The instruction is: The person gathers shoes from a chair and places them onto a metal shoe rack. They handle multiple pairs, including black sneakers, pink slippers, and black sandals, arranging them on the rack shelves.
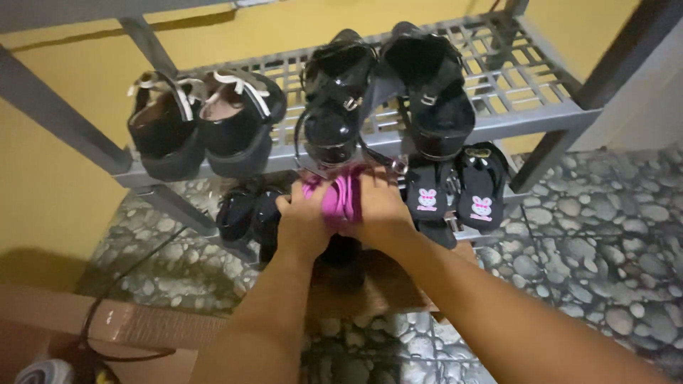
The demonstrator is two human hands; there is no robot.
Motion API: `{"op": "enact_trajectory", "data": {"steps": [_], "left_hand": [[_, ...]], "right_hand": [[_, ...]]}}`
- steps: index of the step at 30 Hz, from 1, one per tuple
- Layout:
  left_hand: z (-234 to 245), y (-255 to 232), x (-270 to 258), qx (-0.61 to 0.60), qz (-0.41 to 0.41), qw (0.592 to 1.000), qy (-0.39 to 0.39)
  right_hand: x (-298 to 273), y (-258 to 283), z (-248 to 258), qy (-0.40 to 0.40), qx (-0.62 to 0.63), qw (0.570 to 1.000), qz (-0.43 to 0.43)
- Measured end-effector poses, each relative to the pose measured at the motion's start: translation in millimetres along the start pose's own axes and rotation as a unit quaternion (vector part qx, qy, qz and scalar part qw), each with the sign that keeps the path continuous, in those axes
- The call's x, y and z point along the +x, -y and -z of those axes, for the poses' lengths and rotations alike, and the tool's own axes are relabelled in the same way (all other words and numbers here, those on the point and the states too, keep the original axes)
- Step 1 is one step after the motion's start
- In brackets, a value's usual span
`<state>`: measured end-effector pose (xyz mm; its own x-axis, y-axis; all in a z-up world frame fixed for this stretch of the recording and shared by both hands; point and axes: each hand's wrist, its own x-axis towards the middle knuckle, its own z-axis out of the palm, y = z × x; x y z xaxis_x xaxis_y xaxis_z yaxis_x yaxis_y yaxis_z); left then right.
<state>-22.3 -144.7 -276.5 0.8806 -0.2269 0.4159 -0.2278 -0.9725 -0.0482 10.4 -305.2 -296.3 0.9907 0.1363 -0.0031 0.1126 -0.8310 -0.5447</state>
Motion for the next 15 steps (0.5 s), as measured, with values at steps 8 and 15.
{"op": "enact_trajectory", "data": {"steps": [8, 15], "left_hand": [[-36.3, 3.4, 4.2, 0.048, -0.032, 0.979, -0.193], [41.0, -6.1, 18.9, -0.148, 0.237, 0.901, 0.332]], "right_hand": [[1.8, 24.1, 26.8, 0.072, -0.106, 0.991, -0.031], [-27.1, 56.1, 35.1, 0.033, -0.09, 0.994, -0.051]]}}
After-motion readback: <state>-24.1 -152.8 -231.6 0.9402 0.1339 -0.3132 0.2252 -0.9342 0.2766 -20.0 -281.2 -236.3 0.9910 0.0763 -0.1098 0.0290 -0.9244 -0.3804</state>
